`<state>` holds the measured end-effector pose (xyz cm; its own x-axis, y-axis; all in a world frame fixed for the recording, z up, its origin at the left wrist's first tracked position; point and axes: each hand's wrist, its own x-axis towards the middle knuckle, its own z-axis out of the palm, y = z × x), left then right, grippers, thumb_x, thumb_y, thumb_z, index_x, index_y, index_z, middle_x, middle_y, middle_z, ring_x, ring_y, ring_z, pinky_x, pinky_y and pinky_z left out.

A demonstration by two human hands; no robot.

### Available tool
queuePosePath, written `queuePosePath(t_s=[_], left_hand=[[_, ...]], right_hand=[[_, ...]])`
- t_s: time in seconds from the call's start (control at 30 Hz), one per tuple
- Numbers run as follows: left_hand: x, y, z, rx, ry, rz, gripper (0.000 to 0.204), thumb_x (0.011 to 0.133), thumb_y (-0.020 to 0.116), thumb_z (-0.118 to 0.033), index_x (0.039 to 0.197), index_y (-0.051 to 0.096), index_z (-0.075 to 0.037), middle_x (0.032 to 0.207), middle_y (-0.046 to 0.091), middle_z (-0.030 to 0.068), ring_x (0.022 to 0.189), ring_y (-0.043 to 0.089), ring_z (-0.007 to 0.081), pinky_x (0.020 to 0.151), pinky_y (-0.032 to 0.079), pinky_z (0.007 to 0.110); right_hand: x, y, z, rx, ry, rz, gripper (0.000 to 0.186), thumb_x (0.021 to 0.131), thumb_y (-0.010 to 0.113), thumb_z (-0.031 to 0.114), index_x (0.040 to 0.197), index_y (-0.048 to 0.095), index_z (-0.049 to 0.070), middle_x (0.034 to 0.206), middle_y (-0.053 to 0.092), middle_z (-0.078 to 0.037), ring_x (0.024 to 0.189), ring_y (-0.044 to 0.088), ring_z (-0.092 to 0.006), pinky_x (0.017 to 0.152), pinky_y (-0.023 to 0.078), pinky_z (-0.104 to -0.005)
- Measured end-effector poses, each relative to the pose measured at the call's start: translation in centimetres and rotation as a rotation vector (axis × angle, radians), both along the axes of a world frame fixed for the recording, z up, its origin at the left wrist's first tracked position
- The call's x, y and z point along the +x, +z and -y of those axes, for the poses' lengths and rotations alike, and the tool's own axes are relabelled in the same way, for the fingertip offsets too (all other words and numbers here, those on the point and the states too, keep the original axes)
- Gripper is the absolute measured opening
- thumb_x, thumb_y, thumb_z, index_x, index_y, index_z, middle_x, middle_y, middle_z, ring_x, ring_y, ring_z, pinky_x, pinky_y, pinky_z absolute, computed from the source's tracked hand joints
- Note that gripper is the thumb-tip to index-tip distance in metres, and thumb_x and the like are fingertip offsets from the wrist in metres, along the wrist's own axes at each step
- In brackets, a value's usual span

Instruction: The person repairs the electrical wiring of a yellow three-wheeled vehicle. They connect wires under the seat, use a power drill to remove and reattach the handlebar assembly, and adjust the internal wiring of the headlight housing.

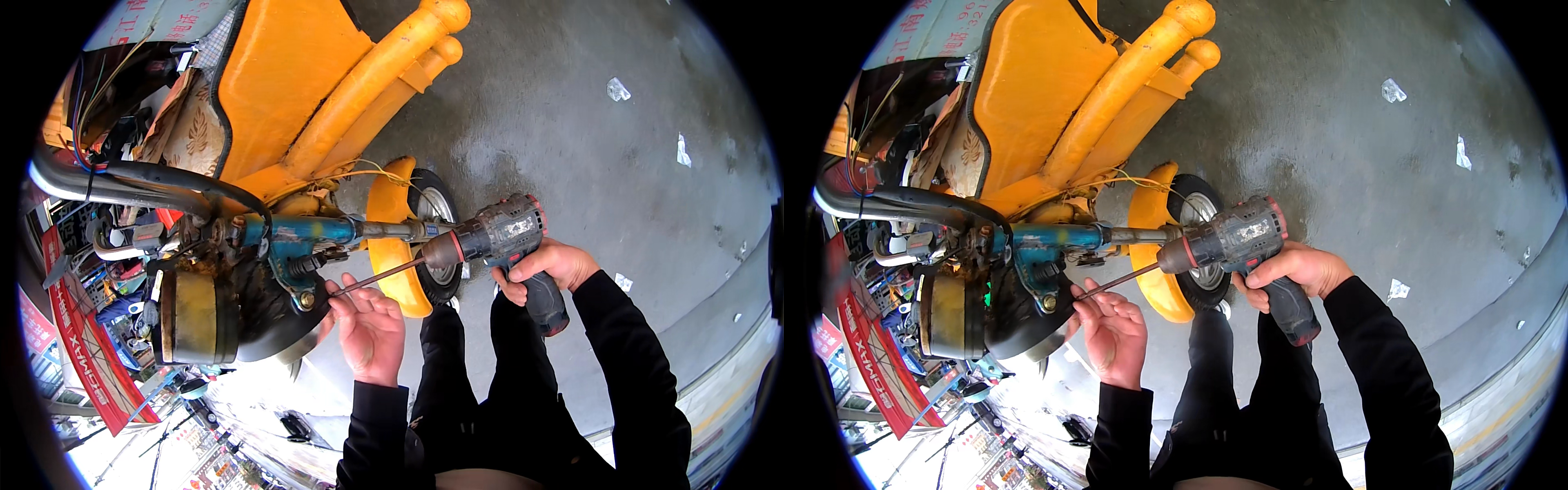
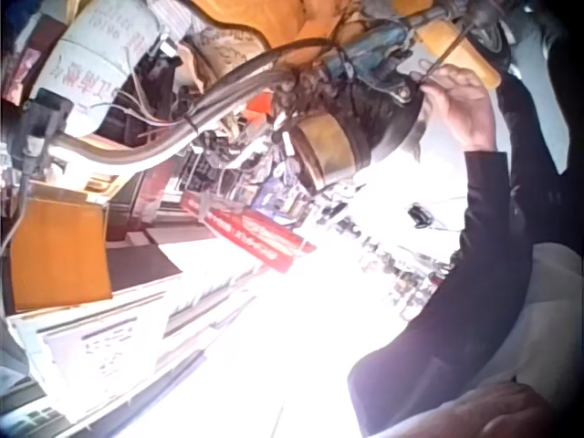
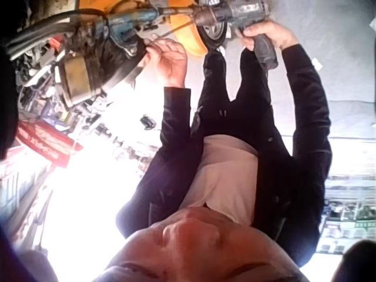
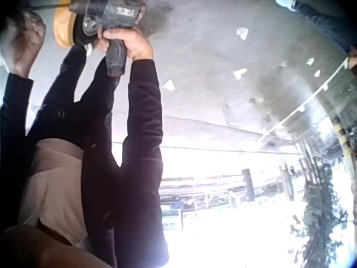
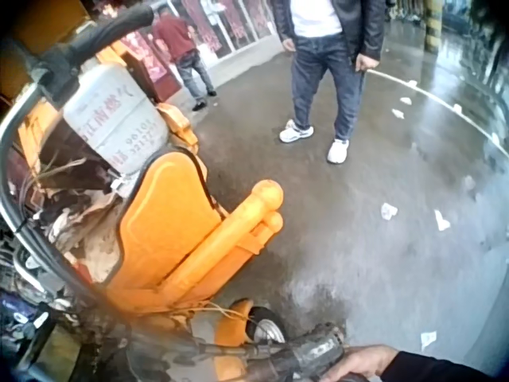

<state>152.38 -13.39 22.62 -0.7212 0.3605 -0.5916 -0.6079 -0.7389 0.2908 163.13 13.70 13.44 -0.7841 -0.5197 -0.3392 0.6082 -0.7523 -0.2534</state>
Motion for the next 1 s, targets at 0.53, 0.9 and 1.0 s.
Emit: queuePosePath(t_s=[0.53, 0.9, 1.0], left_hand=[[1.1, -0.6, 1.9, -0.342, -0.263, -0.047, 0.03, 0.097, 0.059, -0.031, 0.123, 0.051, -0.019, 0.124, 0.055, -0.0015, 0.098, 0.057, 0.0158, 0.087, 0.047, 0.033], [-2.4, -5.2, 24.4, -0.326, -0.654, 0.02, 0.027, 0.092, 0.055, -0.024, 0.093, 0.064, 0.002, 0.09, 0.064, 0.0086, 0.076, 0.055, 0.0159, 0.067, 0.043, 0.031], [-4.0, -1.3, 29.0, -0.545, -1.474, -0.339, 0.034, 0.092, 0.059, -0.03, 0.105, 0.068, 0.0, 0.087, 0.064, 0.0036, 0.076, 0.054, 0.0107, 0.064, 0.041, 0.025]], right_hand=[[6.6, 5.1, 1.8, 0.061, -0.141, 0.226, 0.042, 0.076, 0.068, 0.021, 0.105, 0.059, -0.007, 0.069, 0.059, -0.011, 0.061, 0.057, -0.0217, 0.061, 0.047, -0.0327], [9.3, 16.2, 18.9, 1.634, 0.363, 0.047, 0.034, 0.076, 0.072, 0.028, 0.096, 0.066, 0.0, 0.086, 0.068, -0.021, 0.084, 0.067, -0.0343, 0.074, 0.052, -0.0403], [3.1, 18.5, 29.4, 1.723, 0.61, 0.187, 0.043, 0.076, 0.074, 0.037, 0.097, 0.068, 0.0, 0.089, 0.068, -0.024, 0.09, 0.065, -0.04, 0.077, 0.052, -0.0427]])
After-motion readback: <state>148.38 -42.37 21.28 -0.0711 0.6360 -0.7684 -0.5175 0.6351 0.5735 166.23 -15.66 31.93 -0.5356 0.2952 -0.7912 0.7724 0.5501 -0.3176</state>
